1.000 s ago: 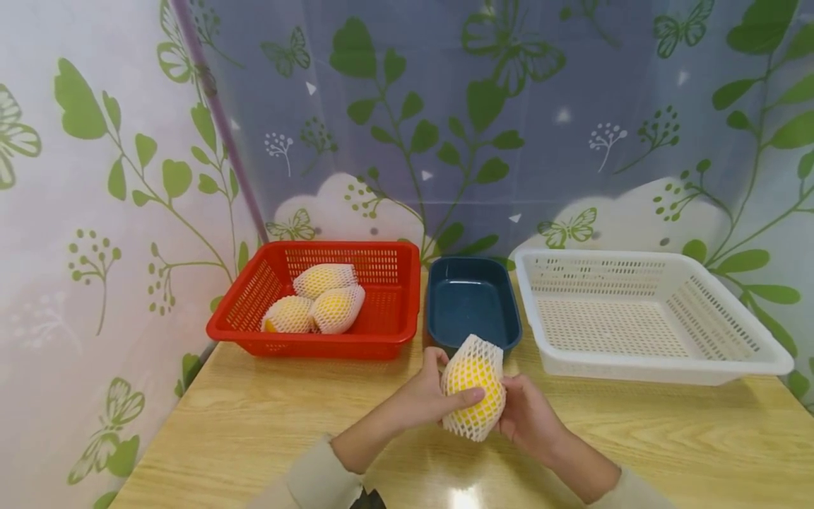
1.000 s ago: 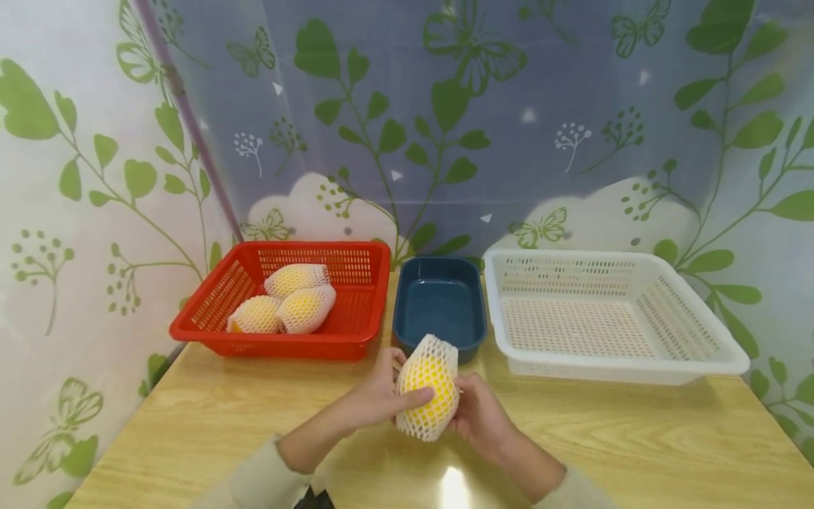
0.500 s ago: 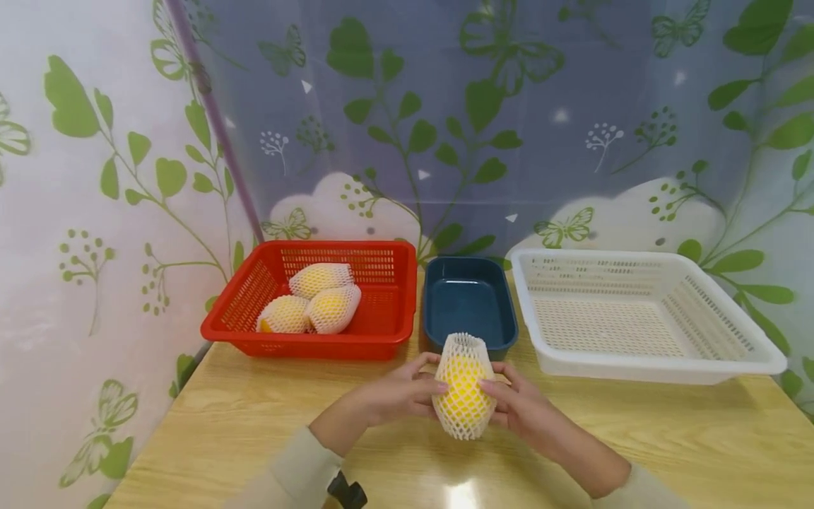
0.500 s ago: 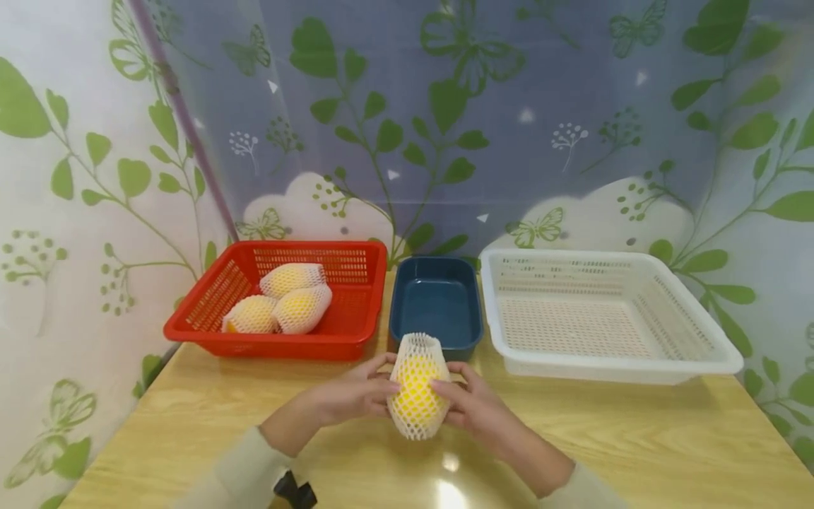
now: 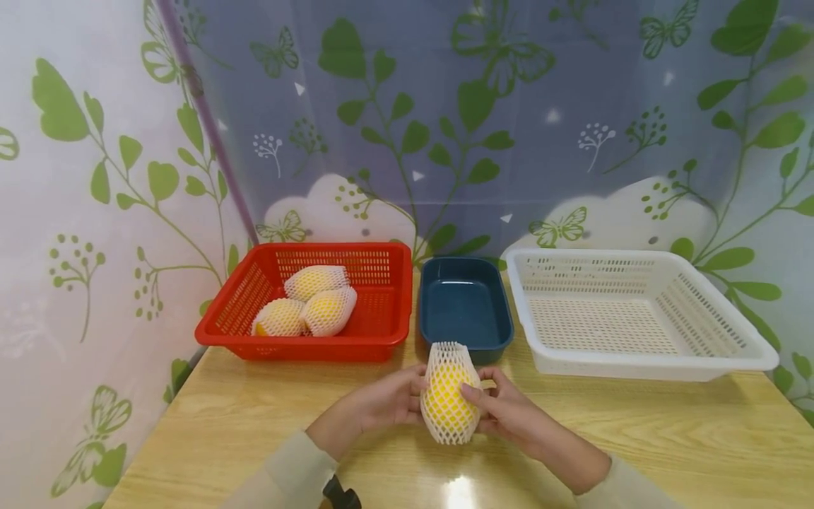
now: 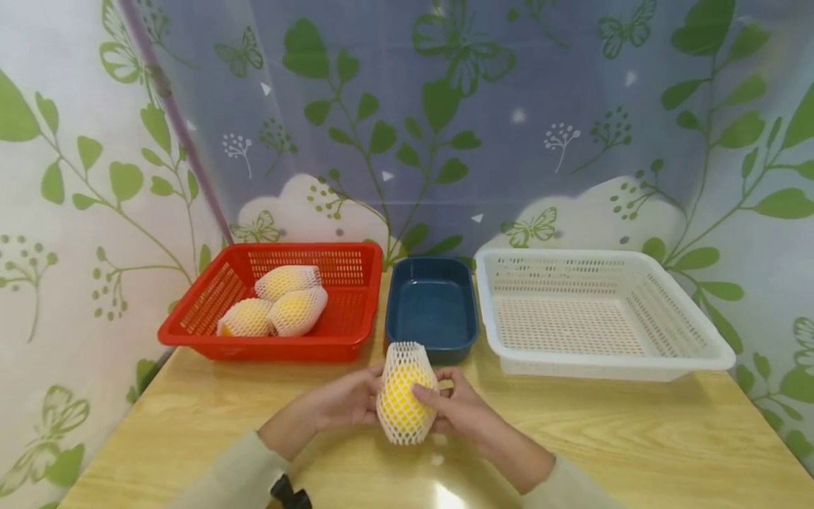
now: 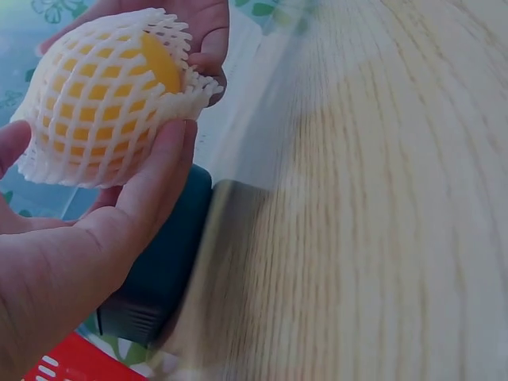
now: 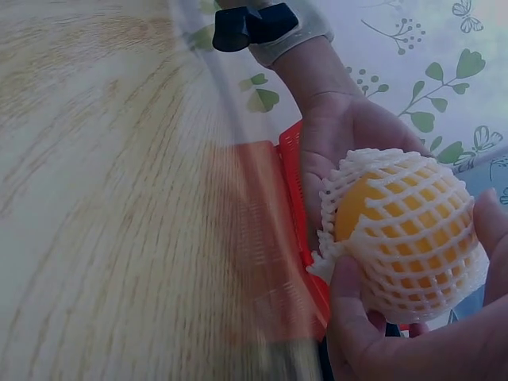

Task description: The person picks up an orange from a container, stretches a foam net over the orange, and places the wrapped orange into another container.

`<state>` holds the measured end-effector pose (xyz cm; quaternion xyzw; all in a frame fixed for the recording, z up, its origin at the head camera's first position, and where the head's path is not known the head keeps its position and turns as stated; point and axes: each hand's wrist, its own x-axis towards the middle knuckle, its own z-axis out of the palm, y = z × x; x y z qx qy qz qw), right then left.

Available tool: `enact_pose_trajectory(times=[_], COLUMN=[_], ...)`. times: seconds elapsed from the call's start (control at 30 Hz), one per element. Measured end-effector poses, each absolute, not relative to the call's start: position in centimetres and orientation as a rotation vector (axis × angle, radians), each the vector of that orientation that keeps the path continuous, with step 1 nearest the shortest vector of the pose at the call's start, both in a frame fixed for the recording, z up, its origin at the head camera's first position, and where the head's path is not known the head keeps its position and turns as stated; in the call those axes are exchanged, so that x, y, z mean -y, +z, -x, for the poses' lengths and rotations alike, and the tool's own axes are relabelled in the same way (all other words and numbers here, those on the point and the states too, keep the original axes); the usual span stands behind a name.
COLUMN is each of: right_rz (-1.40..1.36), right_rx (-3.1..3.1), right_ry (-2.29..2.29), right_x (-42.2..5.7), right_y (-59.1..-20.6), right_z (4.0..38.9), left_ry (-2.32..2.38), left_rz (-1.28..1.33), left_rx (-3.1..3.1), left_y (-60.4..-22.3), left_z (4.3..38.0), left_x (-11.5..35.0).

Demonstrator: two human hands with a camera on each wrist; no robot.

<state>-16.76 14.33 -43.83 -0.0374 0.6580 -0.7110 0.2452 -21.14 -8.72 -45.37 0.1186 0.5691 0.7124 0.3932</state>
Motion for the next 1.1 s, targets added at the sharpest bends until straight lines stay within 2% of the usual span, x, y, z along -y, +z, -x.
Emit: enact_pose_trajectory(times=[0.53,0.77,1.1], right_rz=[0.087,0.047,0.076], right_rx=[-1.736,-1.788,-1.768], right_ry=[-1.945,-1.903,-2.008], right_x=[-14.6,-14.5,-14.2], right_y=[-43.6,-42.3,-40.5], right_z=[16.8,17.3,18.5], left_ry=[1.801,1.883,2.043], left_rz=[-0.355,-0.288,-0.274], left_rx=[-1.440,-1.382,-1.149], left_y=[-45.1,-44.8,-42.1], left_z=[21.0,20.7,19.5], left_x=[8.9,8.8,8.9])
